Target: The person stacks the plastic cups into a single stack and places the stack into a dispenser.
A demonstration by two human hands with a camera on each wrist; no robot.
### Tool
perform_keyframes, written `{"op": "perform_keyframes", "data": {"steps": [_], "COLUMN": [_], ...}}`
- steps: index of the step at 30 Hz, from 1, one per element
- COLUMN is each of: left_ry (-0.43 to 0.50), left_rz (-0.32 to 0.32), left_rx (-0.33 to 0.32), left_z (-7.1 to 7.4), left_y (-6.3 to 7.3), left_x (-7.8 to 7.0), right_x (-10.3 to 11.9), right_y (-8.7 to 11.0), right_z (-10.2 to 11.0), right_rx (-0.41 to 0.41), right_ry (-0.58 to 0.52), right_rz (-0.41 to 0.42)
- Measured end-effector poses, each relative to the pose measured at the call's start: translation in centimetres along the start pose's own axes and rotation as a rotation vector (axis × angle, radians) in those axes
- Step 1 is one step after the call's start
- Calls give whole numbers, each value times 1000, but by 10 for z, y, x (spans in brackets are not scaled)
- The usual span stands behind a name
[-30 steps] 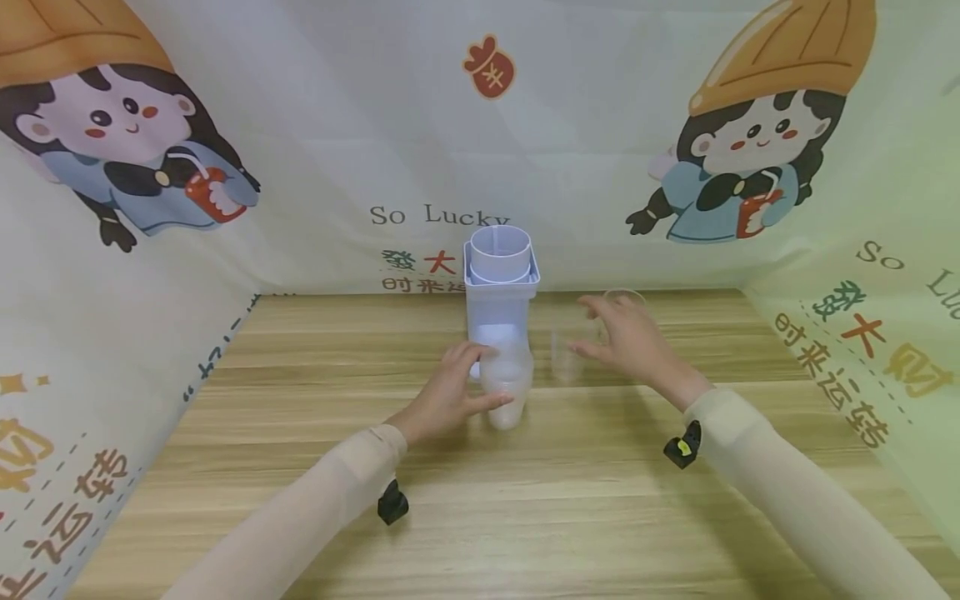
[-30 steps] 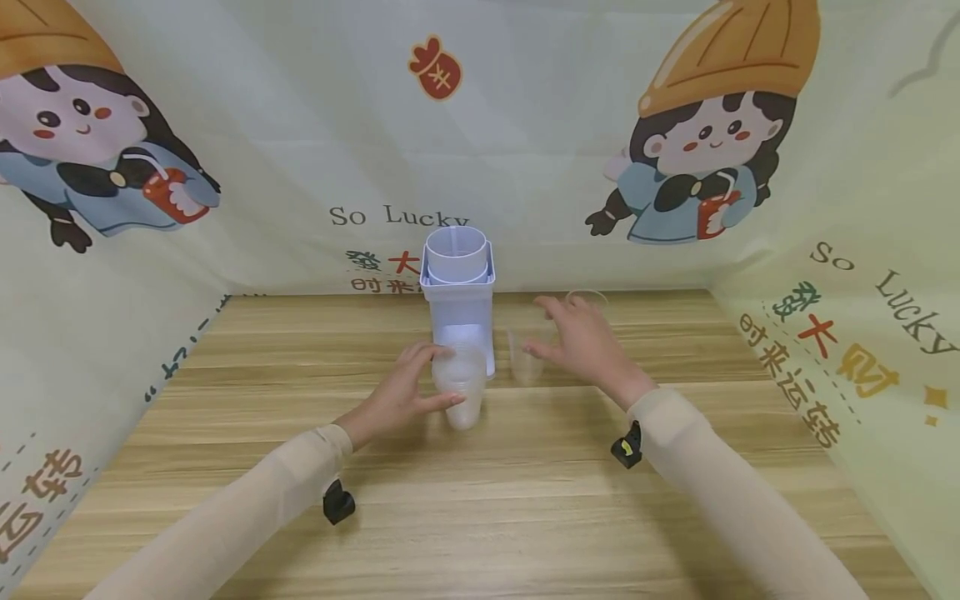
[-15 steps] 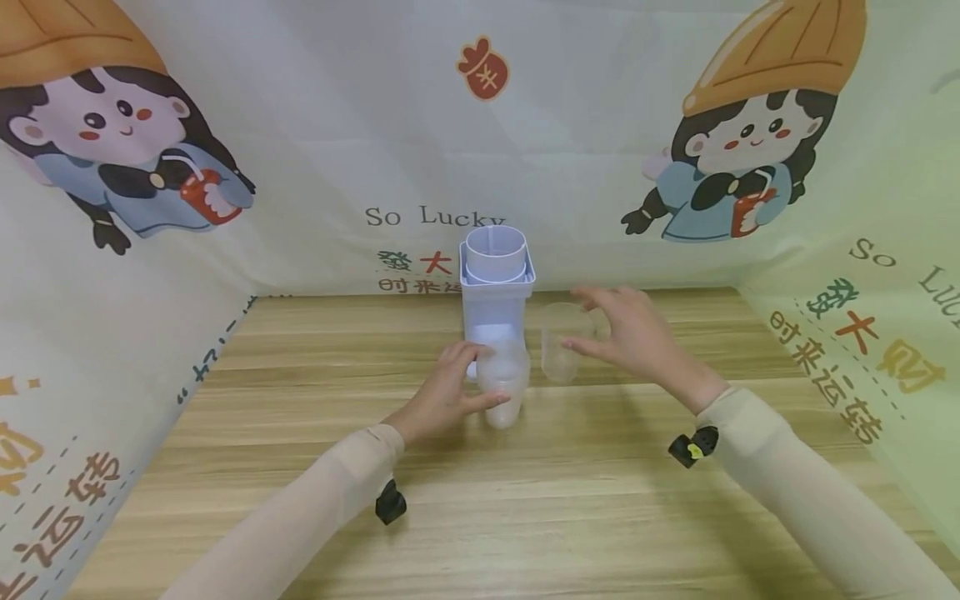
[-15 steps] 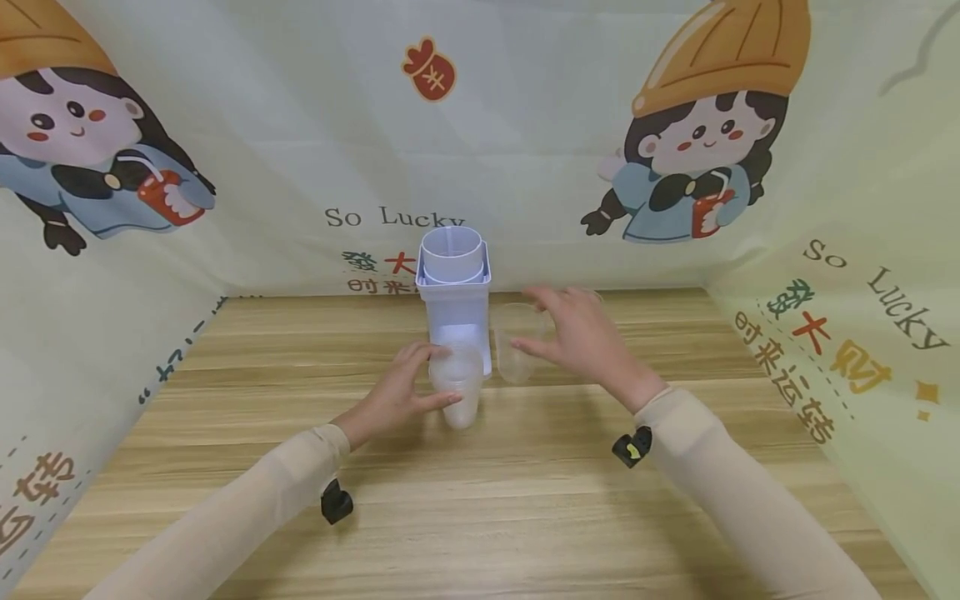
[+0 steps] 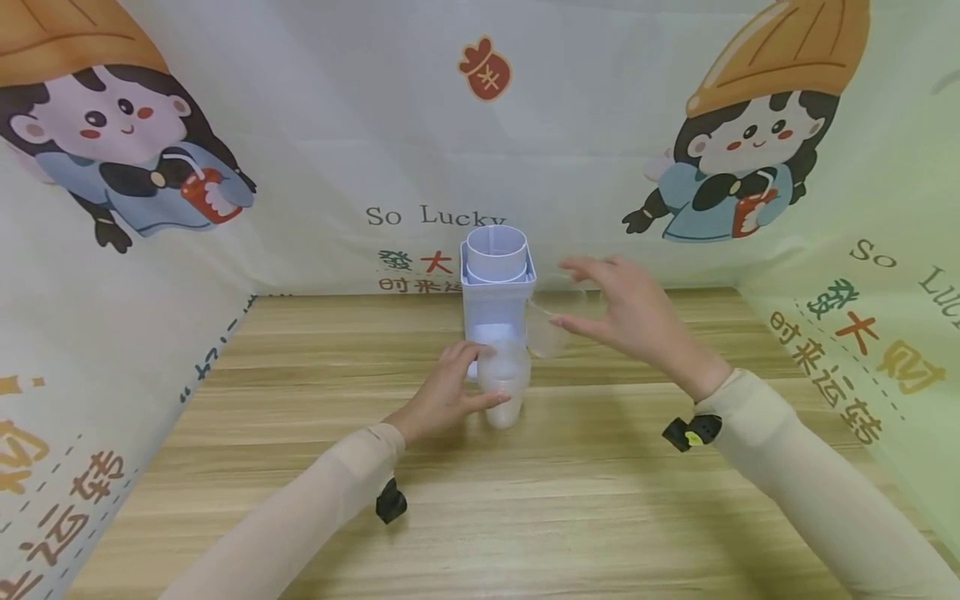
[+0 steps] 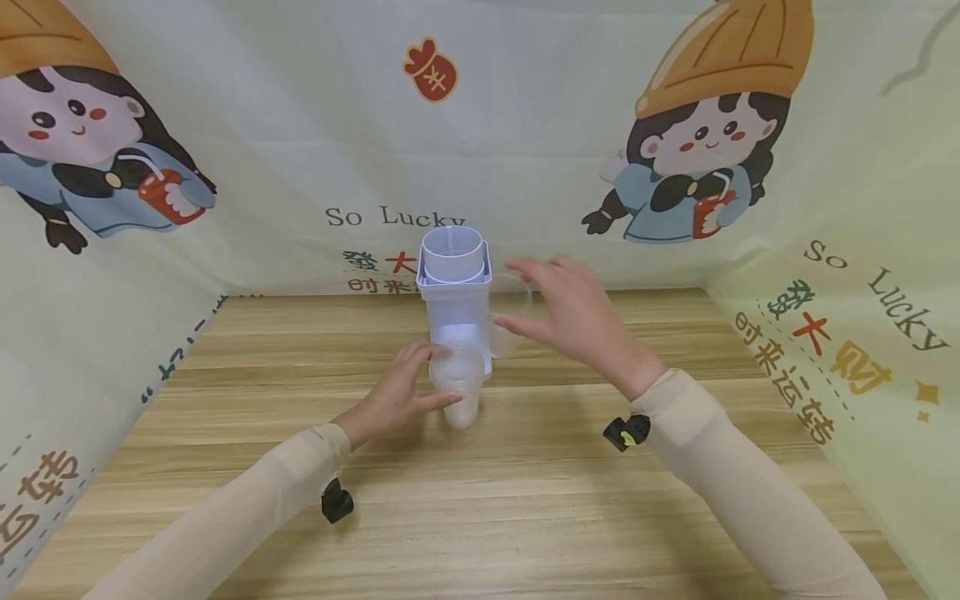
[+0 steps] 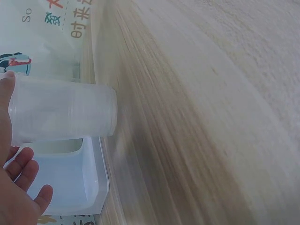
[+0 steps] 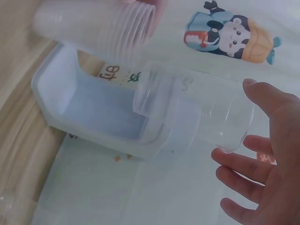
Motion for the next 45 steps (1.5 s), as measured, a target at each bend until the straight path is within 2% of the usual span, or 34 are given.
{"op": "perform_keyframes", "data": {"steps": [8,19,45], "left_ry": [-8,-4,-23], "left_rz": [-19,-24,-30], "left_rx": [-6,-10,-20], "left_z": [0,-1,-2], "left_y": [-1,0,-1], "left_x": [2,2,3], "right_x": [20,27,23], "right_y": [-6,-10,-2], "right_z": [-10,-24,-50], "right_rx": [17,37,112], "right_ry": [-64,-36,-33], "right_rz": [61,119,87]}}
Point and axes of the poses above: each hand's wrist, its own y-axis away from the middle knuckle, its own z-axis out of the back of the hand, x = y × z, the point moved 2 cm from there along -y, towards the middle knuckle, and after that the axes turned 14 degrees about -y, right-handed, at the moved point
